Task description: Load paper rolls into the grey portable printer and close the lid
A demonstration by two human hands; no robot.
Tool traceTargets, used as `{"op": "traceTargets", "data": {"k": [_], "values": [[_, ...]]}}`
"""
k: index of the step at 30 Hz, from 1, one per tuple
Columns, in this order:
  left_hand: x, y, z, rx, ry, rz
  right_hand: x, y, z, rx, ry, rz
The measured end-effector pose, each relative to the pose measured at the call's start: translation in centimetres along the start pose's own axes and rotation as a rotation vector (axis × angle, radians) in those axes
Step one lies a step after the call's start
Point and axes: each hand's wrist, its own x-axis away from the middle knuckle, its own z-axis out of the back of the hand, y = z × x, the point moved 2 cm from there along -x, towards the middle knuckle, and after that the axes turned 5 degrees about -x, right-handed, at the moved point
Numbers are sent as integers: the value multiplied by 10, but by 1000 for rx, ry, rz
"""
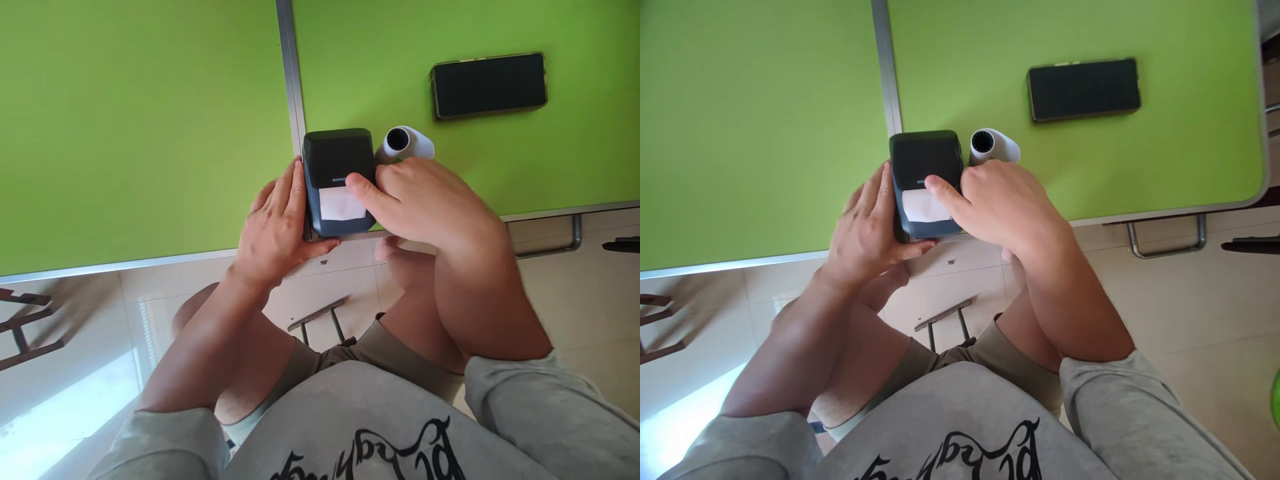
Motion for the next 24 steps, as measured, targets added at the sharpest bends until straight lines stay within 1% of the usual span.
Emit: {"op": "traceTargets", "data": {"k": [3, 5, 8, 10, 14, 20, 24], "values": [[7, 4, 1, 32, 39, 42, -1, 2, 1, -29, -65, -13], [11, 4, 1, 20, 47, 49, -1, 2, 3, -30, -138, -11], [13, 2, -2, -26, 65, 60, 0, -3, 8, 34, -226, -16], [12, 1, -4, -34, 82, 64, 1, -7, 10, 63, -255, -21], [8, -2, -5, 22, 98, 34, 2, -12, 9, 76, -260, -32], [7, -6, 4, 88, 113, -8, 2, -9, 7, 109, -242, -31], [7, -6, 7, 106, 116, -12, 2, -7, 7, 57, -250, -9]]}}
